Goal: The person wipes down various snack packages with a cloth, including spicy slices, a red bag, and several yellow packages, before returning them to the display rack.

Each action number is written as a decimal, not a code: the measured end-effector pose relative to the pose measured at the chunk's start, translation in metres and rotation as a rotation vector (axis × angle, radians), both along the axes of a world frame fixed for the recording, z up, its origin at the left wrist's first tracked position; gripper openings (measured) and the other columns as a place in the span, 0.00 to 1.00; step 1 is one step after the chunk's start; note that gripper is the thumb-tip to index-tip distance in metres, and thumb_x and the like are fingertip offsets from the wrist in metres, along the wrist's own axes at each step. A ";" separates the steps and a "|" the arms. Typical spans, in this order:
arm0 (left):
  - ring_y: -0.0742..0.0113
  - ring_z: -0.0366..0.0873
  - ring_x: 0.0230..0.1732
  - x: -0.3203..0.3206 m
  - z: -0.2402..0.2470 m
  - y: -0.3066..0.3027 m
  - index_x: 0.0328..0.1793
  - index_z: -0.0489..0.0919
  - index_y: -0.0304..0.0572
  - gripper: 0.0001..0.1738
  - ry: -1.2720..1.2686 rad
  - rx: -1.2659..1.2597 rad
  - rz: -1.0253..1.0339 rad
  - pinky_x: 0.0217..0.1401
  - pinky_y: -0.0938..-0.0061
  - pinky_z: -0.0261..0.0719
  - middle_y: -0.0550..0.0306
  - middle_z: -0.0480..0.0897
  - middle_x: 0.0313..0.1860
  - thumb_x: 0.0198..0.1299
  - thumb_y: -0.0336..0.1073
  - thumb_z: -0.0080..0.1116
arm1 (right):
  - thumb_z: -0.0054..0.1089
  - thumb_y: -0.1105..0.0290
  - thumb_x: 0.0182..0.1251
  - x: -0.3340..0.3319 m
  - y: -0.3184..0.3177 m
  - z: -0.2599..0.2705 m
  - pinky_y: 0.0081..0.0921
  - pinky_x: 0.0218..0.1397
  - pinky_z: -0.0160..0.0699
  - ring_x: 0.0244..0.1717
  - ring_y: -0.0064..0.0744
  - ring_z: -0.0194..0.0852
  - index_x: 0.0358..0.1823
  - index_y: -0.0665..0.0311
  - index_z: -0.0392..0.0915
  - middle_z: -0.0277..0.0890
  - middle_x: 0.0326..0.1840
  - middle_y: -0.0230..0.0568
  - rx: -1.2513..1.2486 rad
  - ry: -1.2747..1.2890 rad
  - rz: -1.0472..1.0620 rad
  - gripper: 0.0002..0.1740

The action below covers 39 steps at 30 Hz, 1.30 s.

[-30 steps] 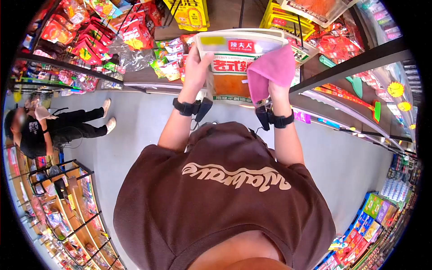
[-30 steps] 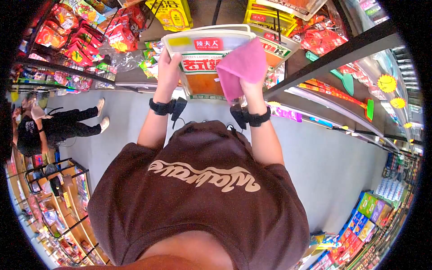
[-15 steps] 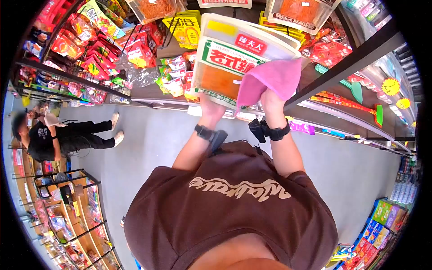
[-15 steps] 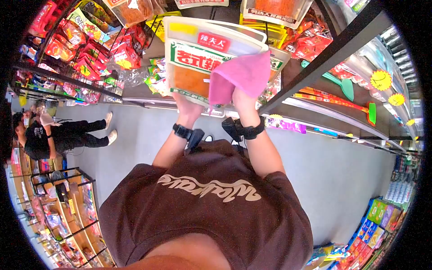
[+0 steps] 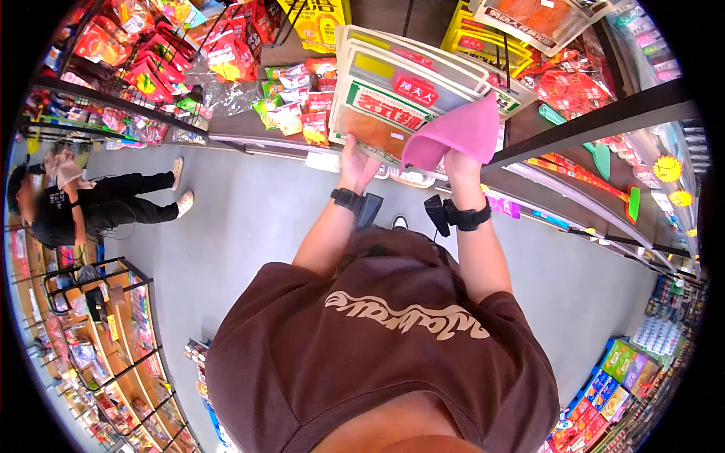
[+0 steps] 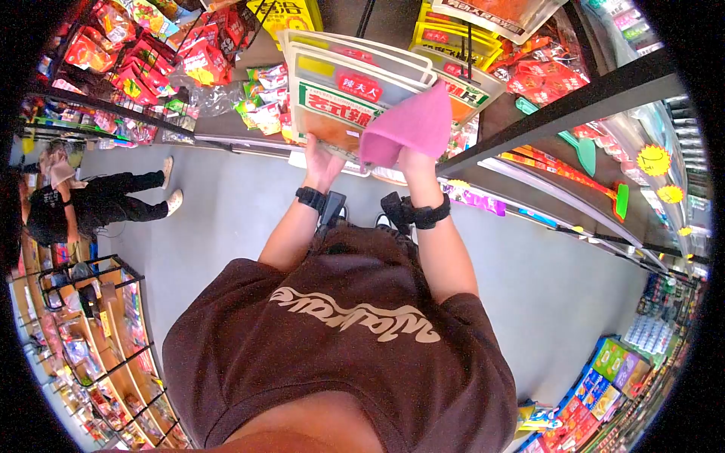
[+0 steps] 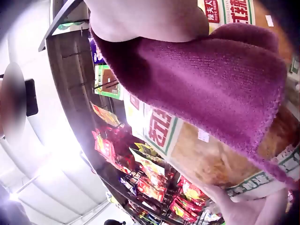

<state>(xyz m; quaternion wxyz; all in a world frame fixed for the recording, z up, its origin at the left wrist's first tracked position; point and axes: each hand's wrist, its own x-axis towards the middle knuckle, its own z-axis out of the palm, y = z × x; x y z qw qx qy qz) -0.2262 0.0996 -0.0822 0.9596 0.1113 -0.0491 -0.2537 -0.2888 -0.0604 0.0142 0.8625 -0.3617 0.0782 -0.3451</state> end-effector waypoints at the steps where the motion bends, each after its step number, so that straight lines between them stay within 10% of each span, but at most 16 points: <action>1: 0.53 0.58 0.64 -0.002 -0.003 0.001 0.65 0.59 0.46 0.40 0.003 0.012 -0.013 0.67 0.54 0.53 0.54 0.64 0.63 0.48 0.52 0.61 | 0.45 0.64 0.67 -0.001 0.000 0.007 0.32 0.51 0.71 0.45 0.32 0.70 0.49 0.60 0.66 0.70 0.44 0.36 0.007 0.057 0.019 0.13; 18: 0.52 0.57 0.66 -0.021 -0.069 0.032 0.67 0.57 0.45 0.35 0.171 0.122 -0.069 0.67 0.52 0.51 0.51 0.62 0.65 0.57 0.54 0.50 | 0.48 0.65 0.66 0.029 0.003 -0.022 0.26 0.47 0.73 0.44 0.26 0.71 0.52 0.61 0.67 0.72 0.44 0.33 -0.124 0.318 0.032 0.15; 23: 0.52 0.60 0.63 -0.021 -0.064 0.029 0.64 0.61 0.43 0.30 0.285 0.029 -0.093 0.67 0.54 0.53 0.52 0.66 0.62 0.58 0.46 0.51 | 0.48 0.67 0.66 0.044 -0.001 -0.026 0.26 0.48 0.72 0.45 0.27 0.71 0.55 0.62 0.65 0.71 0.46 0.35 -0.495 0.376 -0.089 0.17; 39: 0.52 0.60 0.63 0.008 -0.059 0.012 0.63 0.61 0.45 0.30 0.230 0.078 -0.112 0.66 0.54 0.53 0.52 0.66 0.62 0.56 0.45 0.53 | 0.47 0.71 0.66 0.078 -0.004 0.002 0.25 0.50 0.70 0.46 0.28 0.69 0.53 0.64 0.65 0.70 0.47 0.36 -0.372 0.354 -0.228 0.15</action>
